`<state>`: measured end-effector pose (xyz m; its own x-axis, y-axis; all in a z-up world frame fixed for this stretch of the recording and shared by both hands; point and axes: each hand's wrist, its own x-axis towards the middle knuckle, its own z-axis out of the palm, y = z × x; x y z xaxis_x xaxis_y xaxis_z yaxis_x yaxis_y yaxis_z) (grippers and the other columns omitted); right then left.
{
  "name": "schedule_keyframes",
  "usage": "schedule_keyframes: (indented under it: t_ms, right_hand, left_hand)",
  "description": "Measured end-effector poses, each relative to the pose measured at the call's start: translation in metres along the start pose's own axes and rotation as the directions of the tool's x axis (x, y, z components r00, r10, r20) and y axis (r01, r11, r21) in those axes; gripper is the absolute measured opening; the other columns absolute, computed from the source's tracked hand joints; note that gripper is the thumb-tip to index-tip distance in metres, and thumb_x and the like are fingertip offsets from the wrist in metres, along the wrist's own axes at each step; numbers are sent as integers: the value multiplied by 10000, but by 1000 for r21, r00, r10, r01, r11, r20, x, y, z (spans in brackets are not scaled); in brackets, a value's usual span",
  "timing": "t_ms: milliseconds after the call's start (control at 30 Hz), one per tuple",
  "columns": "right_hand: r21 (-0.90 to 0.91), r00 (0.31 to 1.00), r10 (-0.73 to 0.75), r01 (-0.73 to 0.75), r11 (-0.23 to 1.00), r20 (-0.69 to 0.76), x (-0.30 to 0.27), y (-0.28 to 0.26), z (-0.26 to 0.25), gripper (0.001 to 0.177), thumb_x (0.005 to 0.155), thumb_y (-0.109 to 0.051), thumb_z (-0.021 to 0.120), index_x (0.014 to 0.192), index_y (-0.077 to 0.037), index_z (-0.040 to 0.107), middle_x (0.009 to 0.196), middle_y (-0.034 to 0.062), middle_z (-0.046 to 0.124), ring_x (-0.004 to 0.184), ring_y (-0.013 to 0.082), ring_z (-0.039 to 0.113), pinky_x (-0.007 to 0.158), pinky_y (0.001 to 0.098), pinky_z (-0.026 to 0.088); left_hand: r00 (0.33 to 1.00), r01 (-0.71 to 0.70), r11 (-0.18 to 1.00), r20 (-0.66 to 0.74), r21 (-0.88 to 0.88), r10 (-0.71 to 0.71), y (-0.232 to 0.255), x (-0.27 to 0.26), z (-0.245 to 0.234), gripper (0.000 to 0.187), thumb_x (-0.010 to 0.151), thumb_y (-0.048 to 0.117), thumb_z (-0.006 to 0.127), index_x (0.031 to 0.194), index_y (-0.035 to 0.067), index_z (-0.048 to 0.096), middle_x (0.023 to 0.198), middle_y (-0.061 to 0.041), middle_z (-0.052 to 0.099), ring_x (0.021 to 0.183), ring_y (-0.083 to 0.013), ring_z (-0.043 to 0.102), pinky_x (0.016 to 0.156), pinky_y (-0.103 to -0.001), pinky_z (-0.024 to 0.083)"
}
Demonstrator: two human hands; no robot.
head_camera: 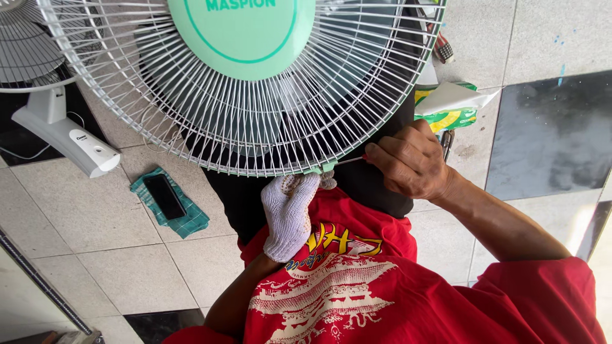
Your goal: The person is sitting on the floor repairing a green Maspion pedestal fan. They use a screwdriver to tighten screws on the fan's front grille and then reattach the grille to the fan body.
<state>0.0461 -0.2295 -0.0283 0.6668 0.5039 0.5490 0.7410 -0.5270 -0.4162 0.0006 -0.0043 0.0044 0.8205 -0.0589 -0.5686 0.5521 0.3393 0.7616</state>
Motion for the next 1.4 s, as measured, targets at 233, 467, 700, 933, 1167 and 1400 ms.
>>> schedule_keyframes:
  t_ms: [233, 467, 700, 933, 1167, 1400]
  right_hand:
    - [-8, 1000, 25, -25, 1000, 5, 7, -1, 1, 238, 802, -110, 790, 978, -68, 635, 797, 0, 552, 678, 160, 490, 597, 328, 348]
    - [17, 995, 95, -95, 995, 1, 12, -7, 2, 244, 790, -144, 799, 935, -62, 622, 763, 15, 548, 652, 175, 475, 592, 343, 327]
    - [55, 979, 186, -190, 980, 80, 21, -12, -5, 217, 798, -101, 789, 926, -58, 620, 731, 20, 521, 641, 189, 458, 626, 356, 342]
    - [13, 964, 257, -258, 966, 68, -3, 10, -30, 189, 779, -67, 753, 900, -77, 608, 834, 35, 609, 738, 211, 552, 703, 396, 380]
    - [308, 463, 872, -816, 490, -159, -108, 113, 33, 56, 922, 38, 634, 961, 11, 605, 901, 100, 654, 807, 218, 633, 743, 329, 517]
    - [-58, 430, 884, -902, 427, -183, -188, 214, 121, 12, 831, -66, 638, 842, -63, 639, 917, 115, 625, 893, 336, 604, 760, 446, 487]
  left_hand:
    - [980, -200, 902, 84, 382, 182, -5, 0, -8, 204, 915, 53, 549, 1031, -84, 646, 887, -147, 719, 776, -169, 714, 660, -258, 552]
    - [836, -530, 432, 364, 730, 410, -13, 3, -19, 205, 888, 9, 554, 1046, -62, 665, 862, -140, 678, 730, -176, 670, 618, -266, 522]
    - [970, -243, 827, 113, 506, 215, -9, 0, -8, 202, 918, 47, 558, 1051, -85, 634, 912, -137, 698, 785, -216, 690, 690, -316, 565]
    - [937, 295, 841, 308, -453, -163, -10, 10, -6, 327, 946, 85, 514, 1210, -109, 514, 1201, -272, 575, 1132, -384, 587, 1031, -527, 451]
    - [865, 457, 701, 456, -547, -208, -18, 14, -12, 396, 920, 132, 528, 1254, -79, 508, 1265, -256, 540, 1183, -383, 529, 1055, -521, 398]
    - [859, 465, 702, 466, -540, -211, -26, 18, -7, 392, 902, 124, 542, 1233, -84, 517, 1240, -254, 559, 1163, -382, 538, 1051, -511, 397]
